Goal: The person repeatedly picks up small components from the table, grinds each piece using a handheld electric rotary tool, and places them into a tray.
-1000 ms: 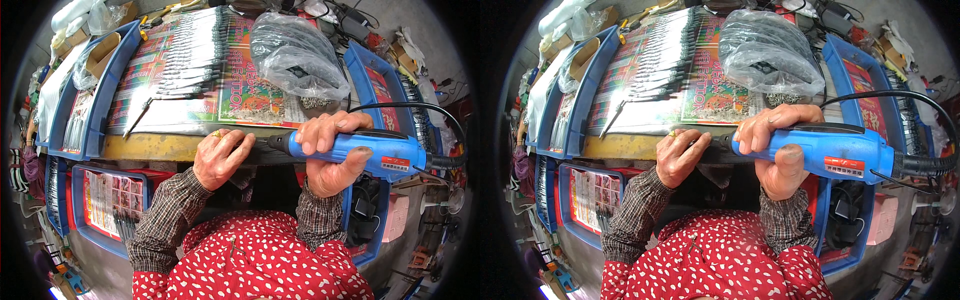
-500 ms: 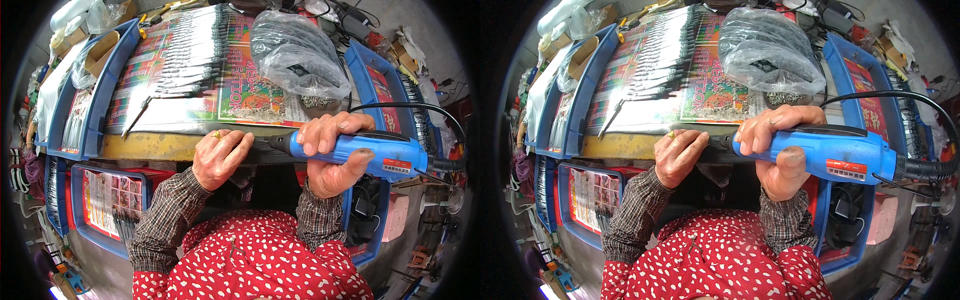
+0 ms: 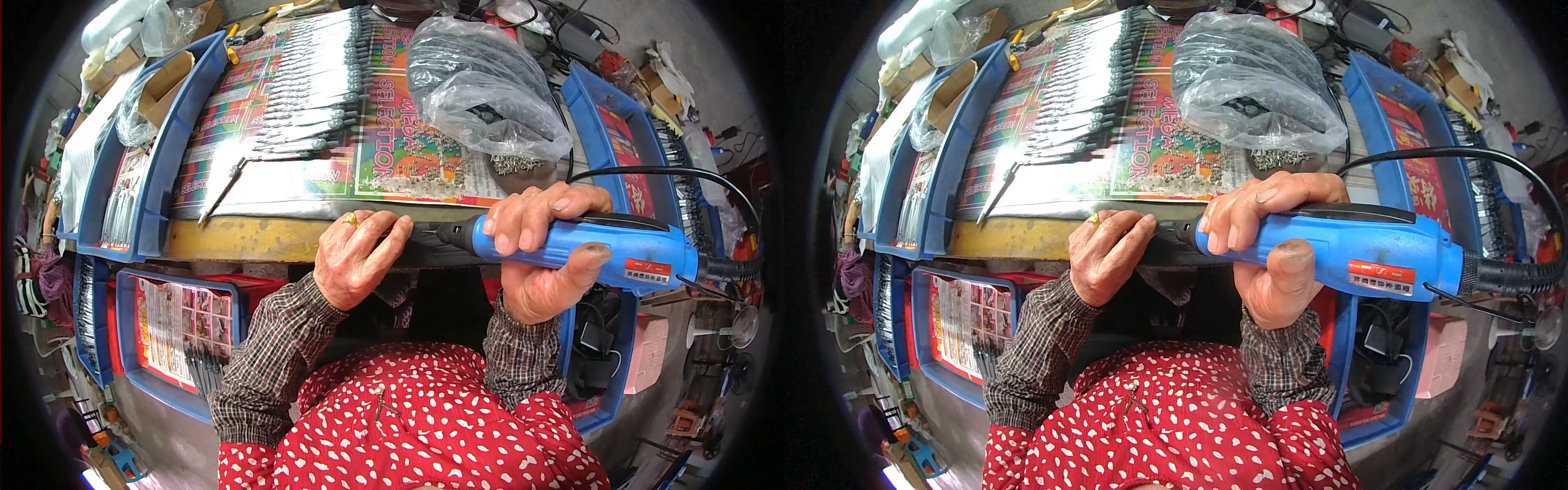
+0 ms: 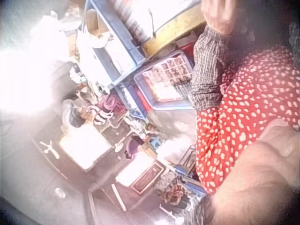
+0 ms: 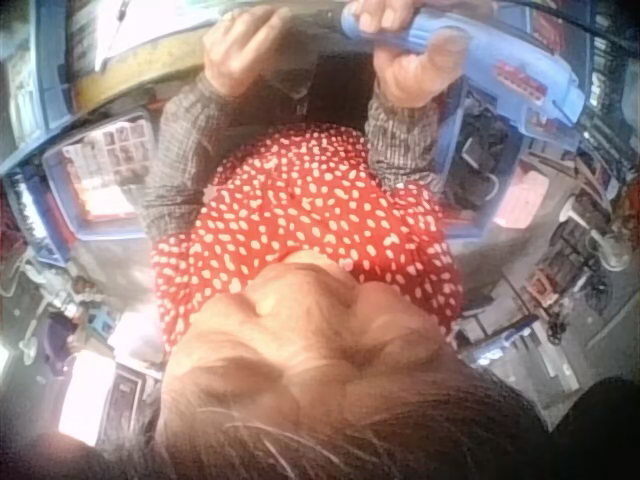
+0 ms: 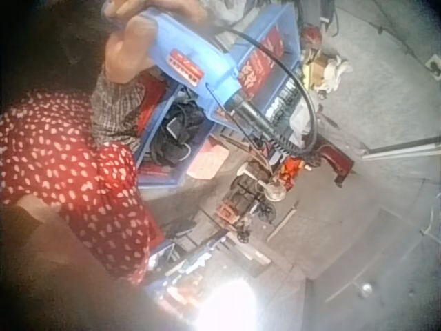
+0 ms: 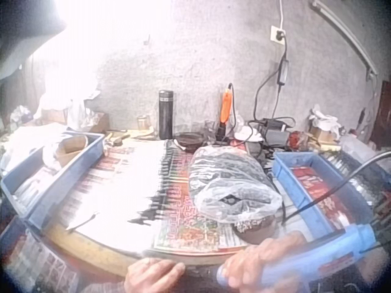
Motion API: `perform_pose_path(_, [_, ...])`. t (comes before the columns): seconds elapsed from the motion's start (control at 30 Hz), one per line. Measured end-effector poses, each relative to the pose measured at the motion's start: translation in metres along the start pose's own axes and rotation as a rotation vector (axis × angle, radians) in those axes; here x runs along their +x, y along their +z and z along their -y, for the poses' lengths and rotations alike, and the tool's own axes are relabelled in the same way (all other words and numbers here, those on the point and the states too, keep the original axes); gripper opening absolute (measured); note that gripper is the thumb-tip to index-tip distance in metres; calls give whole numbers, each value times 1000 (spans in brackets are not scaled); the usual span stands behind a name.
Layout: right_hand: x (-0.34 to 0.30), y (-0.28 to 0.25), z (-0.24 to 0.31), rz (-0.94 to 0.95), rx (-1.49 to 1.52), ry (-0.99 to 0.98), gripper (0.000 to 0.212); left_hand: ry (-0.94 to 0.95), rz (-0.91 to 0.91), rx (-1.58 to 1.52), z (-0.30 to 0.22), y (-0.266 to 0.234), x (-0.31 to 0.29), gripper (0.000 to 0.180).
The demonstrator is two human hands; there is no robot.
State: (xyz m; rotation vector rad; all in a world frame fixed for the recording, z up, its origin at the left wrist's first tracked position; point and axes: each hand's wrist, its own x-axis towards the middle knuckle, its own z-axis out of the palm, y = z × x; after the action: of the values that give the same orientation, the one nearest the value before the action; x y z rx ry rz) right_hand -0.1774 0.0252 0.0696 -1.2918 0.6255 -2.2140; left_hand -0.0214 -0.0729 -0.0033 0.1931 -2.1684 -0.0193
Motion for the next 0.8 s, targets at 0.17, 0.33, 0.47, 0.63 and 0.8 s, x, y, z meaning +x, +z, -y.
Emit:
perform_pose_path(0.17, [-1,-1,1,-7,-20,5,44,-15,18,-8,-1,0,0,29])
perform_pose_path(0.33, [-2,3,1,-31,-11,14,45,-27,-15,-26,-1,1,0,26])
perform_pose_path(0.47, [-2,2,1,-31,-11,15,45,-26,-16,-25,0,4,-4,32])
perform_pose_path(0.63, [-2,2,1,-15,-3,1,44,12,28,-27,1,1,-3,38])
perform_pose_path(0.8, [-2,0,1,-4,6,10,44,25,26,-21,0,0,-1,38])
